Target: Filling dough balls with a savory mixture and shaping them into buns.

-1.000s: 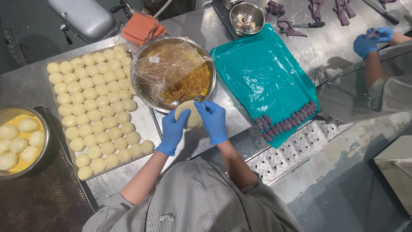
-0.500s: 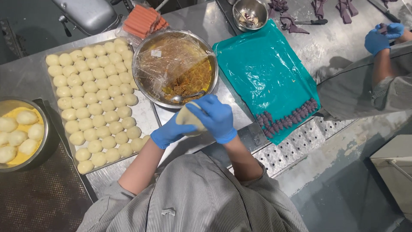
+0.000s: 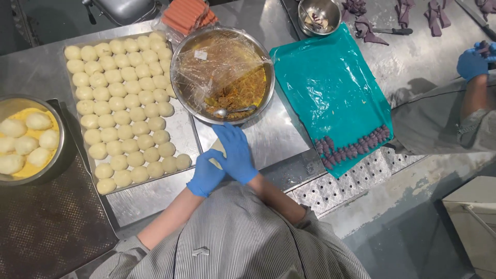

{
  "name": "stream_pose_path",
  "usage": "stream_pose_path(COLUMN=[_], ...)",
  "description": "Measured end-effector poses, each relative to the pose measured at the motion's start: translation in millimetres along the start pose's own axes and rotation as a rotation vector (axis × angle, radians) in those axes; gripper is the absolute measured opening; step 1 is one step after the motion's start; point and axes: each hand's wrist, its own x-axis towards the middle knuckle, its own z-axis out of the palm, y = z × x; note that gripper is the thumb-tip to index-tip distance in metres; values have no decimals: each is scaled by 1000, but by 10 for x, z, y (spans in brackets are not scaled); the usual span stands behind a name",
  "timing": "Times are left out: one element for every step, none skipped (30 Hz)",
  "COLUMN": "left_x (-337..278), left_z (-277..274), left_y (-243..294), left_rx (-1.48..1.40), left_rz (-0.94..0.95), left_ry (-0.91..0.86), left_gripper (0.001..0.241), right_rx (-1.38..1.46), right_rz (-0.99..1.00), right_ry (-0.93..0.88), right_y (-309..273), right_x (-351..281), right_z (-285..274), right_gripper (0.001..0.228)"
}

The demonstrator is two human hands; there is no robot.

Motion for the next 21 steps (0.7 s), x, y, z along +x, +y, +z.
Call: stream_pose_path(left_x=[-84,-81,-77,-131,-115,-86,-62,-50,-39,-28,-42,-70,-94,-103,-112,-110,-88,-72,-56,-68,-80], left_z=[-4,-13,-21,-32,-137,-236,-338,-376,-414,-467,-463,-456,-450,-512,-574,-638,-715,-786,-857,-805,-755], left_y=[-64,57,177,265,256,246,236,283,331,400,491,565,639,617,595,584,499,412,325,445,567], left_rx=[651,651,-65,-777,-776,-781,-786,-790,-814,-833,-833,-791,-749,-751,-768,-785,-786,-145,509,509,-22], left_rz=[269,275,72,-151,-155,-127,-99,-94,-70,-46,-41,18,76,75,85,95,95,286,451,447,347], left_ry=[123,127,43,-38,-32,2,36,38,39,39,42,76,111,116,124,130,133,290,426,428,297], left_gripper=[35,35,45,56,56,55,54,54,54,54,54,55,57,57,57,57,57,50,45,45,49], right_rx=[-118,-116,210,536,540,60,-420,-420,-465,-506,-503,-566,-629,-626,-669,-712,-710,-767,-822,-819,-815], right_rz=[-124,-131,87,320,326,336,334,329,253,178,174,117,58,59,56,52,52,-20,-94,-92,-77], right_ry=[-100,-100,-152,-200,-200,-165,-126,-131,-189,-243,-245,-330,-415,-420,-508,-595,-599,-597,-594,-598,-618], right_y=[76,233,392,525,803,1089,1372,1557,1740,1917,1964,2009,2058,2234,2409,2584,2730,2873,3017,3004,2990], right_x=[-67,48,166,214,346,492,636,688,741,805,857,885,914,873,831,804,766,722,677,673,669], right_z=[105,107,108,112,110,102,98,162,227,309,407,502,601,760,920,1080,1189,1300,1411,1429,1448], right_gripper=[67,67,67,67,67,45,27,27,21,17,17,16,16,16,12,10,10,10,12,12,13])
